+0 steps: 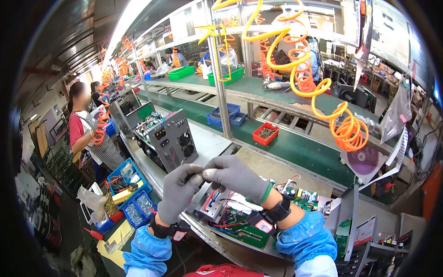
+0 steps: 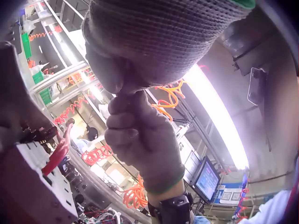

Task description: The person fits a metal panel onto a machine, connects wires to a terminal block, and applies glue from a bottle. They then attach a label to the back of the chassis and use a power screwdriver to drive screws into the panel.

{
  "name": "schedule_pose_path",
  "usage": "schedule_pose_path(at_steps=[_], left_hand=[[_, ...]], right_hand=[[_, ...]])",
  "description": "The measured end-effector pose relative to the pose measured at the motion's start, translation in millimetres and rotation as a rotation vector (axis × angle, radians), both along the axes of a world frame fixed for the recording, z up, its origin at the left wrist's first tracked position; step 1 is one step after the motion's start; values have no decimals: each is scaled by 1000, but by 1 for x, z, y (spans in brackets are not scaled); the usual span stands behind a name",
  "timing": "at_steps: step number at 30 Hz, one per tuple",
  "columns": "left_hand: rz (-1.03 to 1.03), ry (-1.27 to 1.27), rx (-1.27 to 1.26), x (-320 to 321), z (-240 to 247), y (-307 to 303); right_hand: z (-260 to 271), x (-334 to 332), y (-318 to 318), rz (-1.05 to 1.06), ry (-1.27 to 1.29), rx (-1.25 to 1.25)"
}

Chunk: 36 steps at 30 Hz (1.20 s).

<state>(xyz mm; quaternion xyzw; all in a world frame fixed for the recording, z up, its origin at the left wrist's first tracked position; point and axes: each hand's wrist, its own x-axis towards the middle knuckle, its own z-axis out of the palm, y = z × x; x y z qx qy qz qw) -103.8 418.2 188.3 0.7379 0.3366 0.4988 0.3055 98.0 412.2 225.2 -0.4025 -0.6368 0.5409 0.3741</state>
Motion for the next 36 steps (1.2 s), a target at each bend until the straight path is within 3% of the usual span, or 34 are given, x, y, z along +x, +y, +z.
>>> schedule_pose_path(at_steps=[4, 5, 8, 11, 14, 21, 32, 36], left_hand=[[-96, -237, -381, -3, 10, 0], [-83, -306, -390, -5, 9, 3], [36, -452, -475, -19, -1, 12], [48, -574, -559, -33, -36, 25], [51, -608, -646, -33, -60, 26], [93, -637, -759, -19, -79, 21], [73, -626, -726, -17, -89, 22], [75, -590, -697, -14, -84, 20]], right_hand=[[-7, -10, 4, -100, 93, 43], [-15, -9, 12, -176, 139, 120], [-36, 19, 44, -450, 276, -28], [-84, 41, 65, -370, -16, -170], [-95, 26, 56, -366, 71, -292], [-114, 25, 73, -346, 14, -249], [-111, 20, 70, -421, 42, -227], [-101, 15, 68, -354, 55, -257]])
